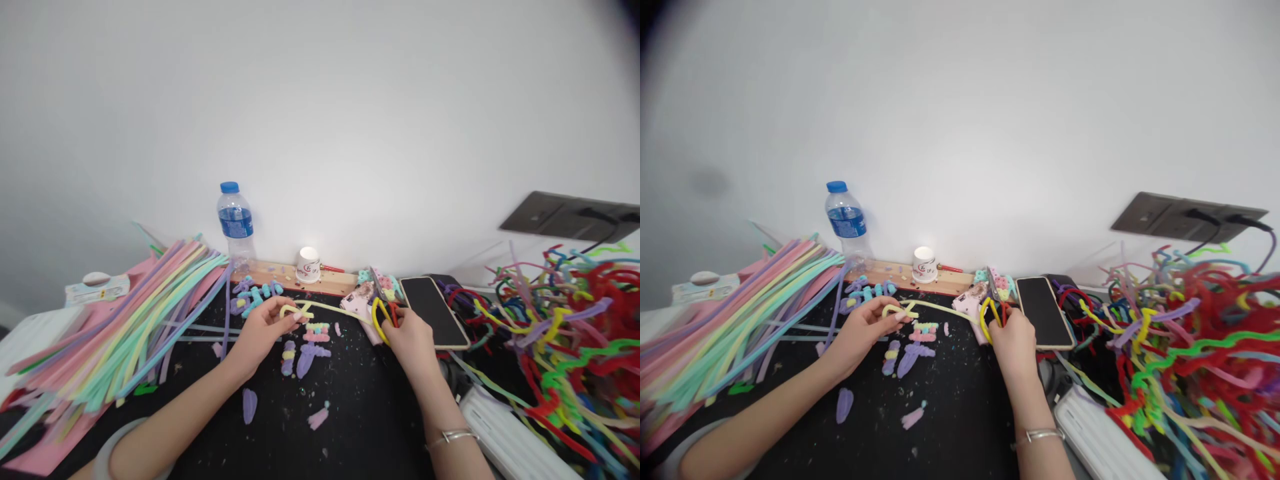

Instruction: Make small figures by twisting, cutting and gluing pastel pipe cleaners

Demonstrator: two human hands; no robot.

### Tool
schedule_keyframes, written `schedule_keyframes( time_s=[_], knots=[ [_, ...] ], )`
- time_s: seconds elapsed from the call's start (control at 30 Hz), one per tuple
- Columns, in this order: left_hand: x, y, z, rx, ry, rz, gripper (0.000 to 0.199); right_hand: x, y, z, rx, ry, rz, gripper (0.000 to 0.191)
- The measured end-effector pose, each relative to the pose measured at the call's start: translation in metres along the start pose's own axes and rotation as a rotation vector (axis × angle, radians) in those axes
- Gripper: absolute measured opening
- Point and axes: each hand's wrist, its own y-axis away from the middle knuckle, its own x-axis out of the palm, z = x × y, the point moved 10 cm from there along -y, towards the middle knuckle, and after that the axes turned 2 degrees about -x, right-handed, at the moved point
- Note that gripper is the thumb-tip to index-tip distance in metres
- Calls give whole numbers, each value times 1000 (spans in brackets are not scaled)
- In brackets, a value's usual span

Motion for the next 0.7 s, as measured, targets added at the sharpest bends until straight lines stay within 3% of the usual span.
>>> schedule_keyframes(
  time_s=[0.1,0.2,0.3,0.37,0.53,0.7],
  knots=[
    [-2,0,4,-26,32,-16,25,-5,0,-2,35,-39,-26,32],
    [-2,0,5,-51,95,-16,25,-19,2,-1,41,-140,-161,34],
    [-3,-1,4,-70,146,-39,24,-26,8,9,-32,-268,-239,25],
    [-6,-1,4,-74,181,-63,26,-21,13,27,-135,-298,-186,13],
    [-10,-3,8,-74,357,-74,24,7,35,73,-342,-291,56,31],
    [-12,-6,14,-116,534,-92,17,18,51,88,-391,-215,131,19]
  ],
)
